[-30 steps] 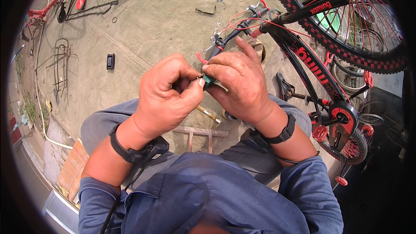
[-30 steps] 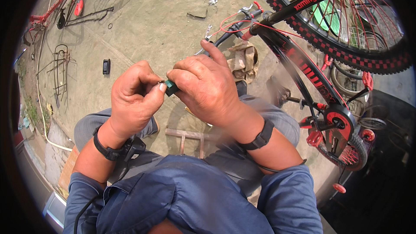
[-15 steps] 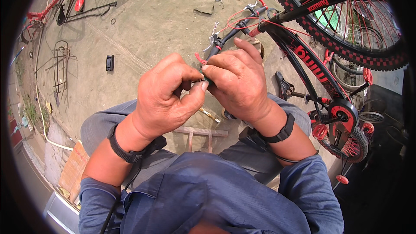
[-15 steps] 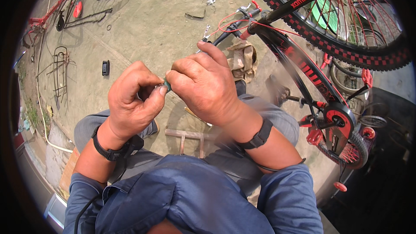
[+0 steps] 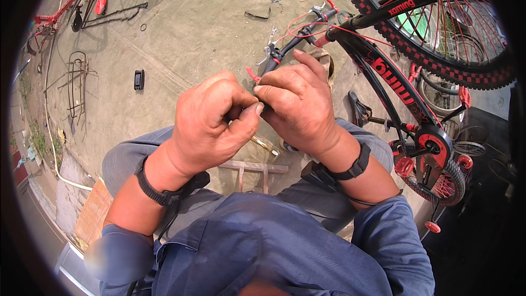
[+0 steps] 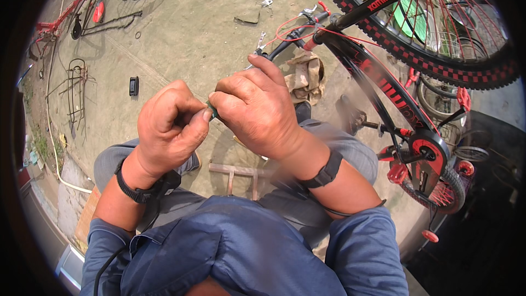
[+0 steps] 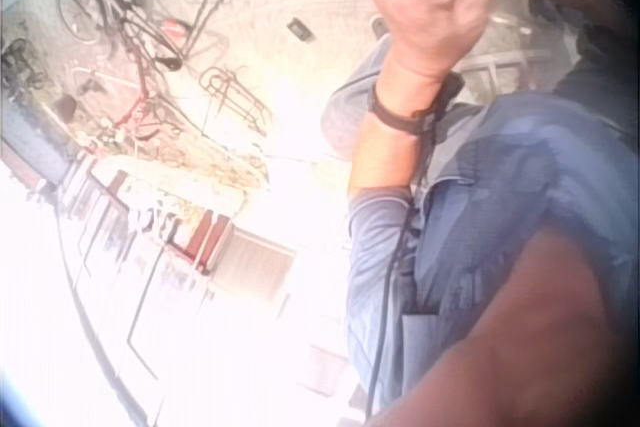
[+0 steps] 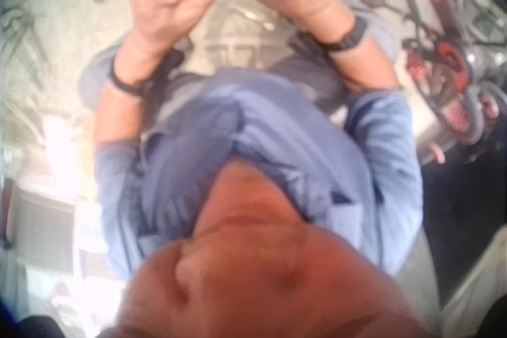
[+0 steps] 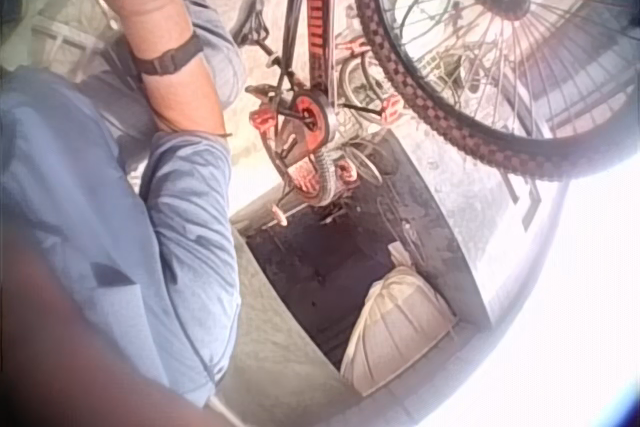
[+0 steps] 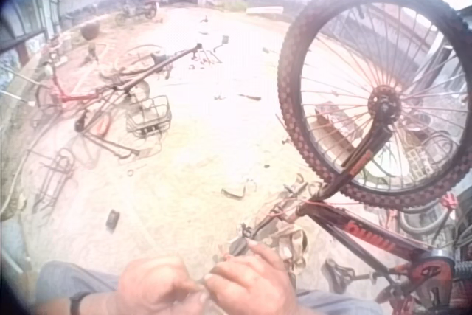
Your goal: The person repeatedly inserts a thin metal rod into a small green multi-hole block, then wipes the rod with a cloth. The person repeats this cycle several times, handling the rod and block with both hands.
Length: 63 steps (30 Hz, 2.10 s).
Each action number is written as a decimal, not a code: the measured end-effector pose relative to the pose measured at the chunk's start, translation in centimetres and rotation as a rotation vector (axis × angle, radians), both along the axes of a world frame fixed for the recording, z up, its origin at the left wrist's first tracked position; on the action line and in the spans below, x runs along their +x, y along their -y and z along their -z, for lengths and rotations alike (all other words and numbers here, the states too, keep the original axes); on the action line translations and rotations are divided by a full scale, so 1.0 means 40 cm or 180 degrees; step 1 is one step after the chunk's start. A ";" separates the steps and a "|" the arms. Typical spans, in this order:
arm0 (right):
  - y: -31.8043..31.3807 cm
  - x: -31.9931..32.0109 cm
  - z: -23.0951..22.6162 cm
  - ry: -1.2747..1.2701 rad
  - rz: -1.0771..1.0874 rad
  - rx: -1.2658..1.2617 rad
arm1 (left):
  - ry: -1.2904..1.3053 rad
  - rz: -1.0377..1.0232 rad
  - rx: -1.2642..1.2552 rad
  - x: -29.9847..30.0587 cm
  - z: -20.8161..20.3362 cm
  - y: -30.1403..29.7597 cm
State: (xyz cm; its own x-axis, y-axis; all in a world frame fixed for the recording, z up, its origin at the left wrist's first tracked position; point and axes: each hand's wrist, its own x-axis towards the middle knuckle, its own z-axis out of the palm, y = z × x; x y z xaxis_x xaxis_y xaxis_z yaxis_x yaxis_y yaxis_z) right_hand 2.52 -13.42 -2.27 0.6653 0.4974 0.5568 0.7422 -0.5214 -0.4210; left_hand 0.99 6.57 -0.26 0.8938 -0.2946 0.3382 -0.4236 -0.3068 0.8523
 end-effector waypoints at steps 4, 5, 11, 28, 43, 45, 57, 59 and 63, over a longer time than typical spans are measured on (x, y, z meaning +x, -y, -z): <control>-0.001 0.002 0.004 -0.0040 0.0125 0.0091 | -0.0190 -0.0050 -0.0121 -0.003 -0.002 -0.001; -0.002 0.002 0.005 -0.0052 0.0171 0.0115 | -0.0214 -0.0071 -0.0125 -0.004 -0.002 -0.001; 0.000 0.004 0.004 -0.0083 0.0159 0.0135 | -0.0320 -0.0093 -0.0140 -0.004 0.001 -0.001; 0.002 0.002 -0.002 -0.0463 0.0131 0.0300 | -0.0913 -0.0166 -0.0490 -0.004 0.027 -0.017; 0.007 0.001 0.002 -0.1151 0.0230 0.0635 | -0.1851 -0.0422 -0.0859 -0.003 0.028 -0.018; 0.011 0.000 0.000 -0.1265 0.0233 0.0556 | -0.1860 -0.0439 -0.0854 -0.002 0.029 -0.017; 0.018 -0.002 -0.002 -0.1877 0.0284 0.0717 | -0.1908 -0.0458 -0.0820 -0.002 0.036 -0.021; 0.018 -0.001 -0.002 -0.1935 0.0294 0.0700 | -0.1916 -0.0471 -0.0811 -0.002 0.037 -0.021; 0.012 0.000 -0.001 -0.2025 0.0403 0.0847 | -0.1915 -0.0482 -0.0783 -0.002 0.037 -0.021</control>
